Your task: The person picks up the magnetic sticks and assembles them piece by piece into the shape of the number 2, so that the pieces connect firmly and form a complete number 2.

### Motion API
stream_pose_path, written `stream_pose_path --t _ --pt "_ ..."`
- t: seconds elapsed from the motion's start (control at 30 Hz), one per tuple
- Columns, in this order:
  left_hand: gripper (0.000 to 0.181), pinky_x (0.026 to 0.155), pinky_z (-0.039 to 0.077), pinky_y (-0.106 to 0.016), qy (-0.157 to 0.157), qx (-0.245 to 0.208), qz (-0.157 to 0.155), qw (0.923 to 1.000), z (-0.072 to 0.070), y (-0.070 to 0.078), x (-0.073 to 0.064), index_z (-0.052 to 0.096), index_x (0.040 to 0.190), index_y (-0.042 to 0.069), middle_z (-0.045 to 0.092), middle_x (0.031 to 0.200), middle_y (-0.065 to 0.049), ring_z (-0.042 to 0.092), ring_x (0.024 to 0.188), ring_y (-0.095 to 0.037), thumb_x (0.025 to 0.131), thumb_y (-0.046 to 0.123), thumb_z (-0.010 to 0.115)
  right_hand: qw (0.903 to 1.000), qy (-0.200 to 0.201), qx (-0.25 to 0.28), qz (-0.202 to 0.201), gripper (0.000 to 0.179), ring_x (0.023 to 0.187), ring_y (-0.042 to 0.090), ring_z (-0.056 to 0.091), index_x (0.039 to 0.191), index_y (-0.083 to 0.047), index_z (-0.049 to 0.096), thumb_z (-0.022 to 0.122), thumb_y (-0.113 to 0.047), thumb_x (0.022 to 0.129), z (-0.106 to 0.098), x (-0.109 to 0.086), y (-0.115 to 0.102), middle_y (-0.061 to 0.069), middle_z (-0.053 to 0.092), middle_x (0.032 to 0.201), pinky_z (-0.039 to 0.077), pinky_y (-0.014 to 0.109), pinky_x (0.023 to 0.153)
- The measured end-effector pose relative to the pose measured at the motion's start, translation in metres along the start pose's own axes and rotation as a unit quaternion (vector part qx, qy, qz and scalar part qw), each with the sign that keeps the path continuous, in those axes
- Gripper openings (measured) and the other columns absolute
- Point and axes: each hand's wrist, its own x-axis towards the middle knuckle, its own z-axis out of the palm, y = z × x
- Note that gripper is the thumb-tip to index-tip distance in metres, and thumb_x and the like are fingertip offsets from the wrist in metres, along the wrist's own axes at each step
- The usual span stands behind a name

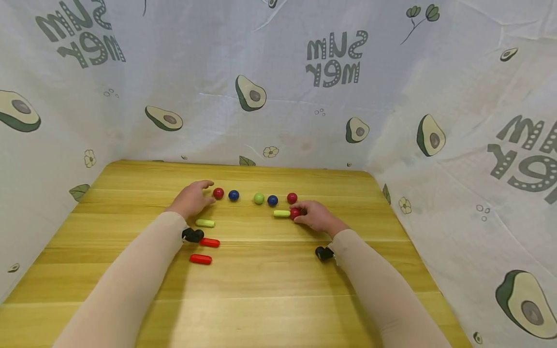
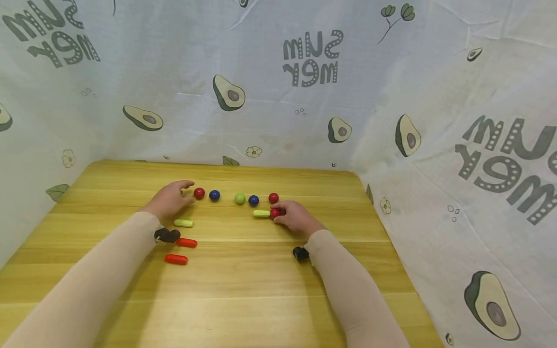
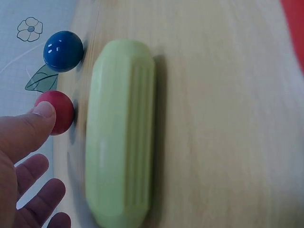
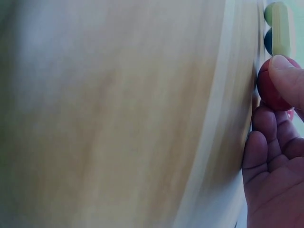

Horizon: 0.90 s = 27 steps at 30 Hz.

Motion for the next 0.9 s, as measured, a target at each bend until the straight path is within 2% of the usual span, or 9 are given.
stream_pose_path --t 0.2,0.5,0.9 --pt "0.06 0.122 0.034 -0.061 -0.007 -0.012 -0.005 0.9999 0.006 0.007 0.005 0.044 0.159 0.009 0.046 0.161 -0.024 0.044 0.148 -0.046 0.105 0.021 0.067 1.0 -0.001 0.005 0.005 0.043 0.113 0.027 0.06 0.141 -0.012 0.067 0.074 -0.018 0.099 0.0 0.0 0.0 0.014 0.068 0.13 0.048 0.048 0.108" --pt "0.056 0.118 0.041 -0.059 -0.002 0.007 -0.007 0.9999 0.012 0.009 0.013 0.05 0.155 0.011 0.058 0.15 -0.026 0.055 0.138 -0.044 0.104 0.021 0.068 1.0 -0.001 0.006 -0.003 0.044 0.114 0.026 0.062 0.142 -0.011 0.066 0.074 -0.017 0.1 0.0 0.0 0.0 0.015 0.068 0.132 0.049 0.048 0.108" --pt "0.046 0.115 0.044 -0.058 0.008 0.031 -0.013 0.9994 0.017 0.01 0.017 0.056 0.15 0.011 0.06 0.149 -0.022 0.058 0.133 -0.041 0.106 0.024 0.064 1.0 0.001 0.007 -0.002 0.043 0.115 0.027 0.062 0.142 -0.01 0.066 0.074 -0.016 0.1 -0.001 -0.003 -0.003 0.017 0.068 0.132 0.049 0.048 0.108"
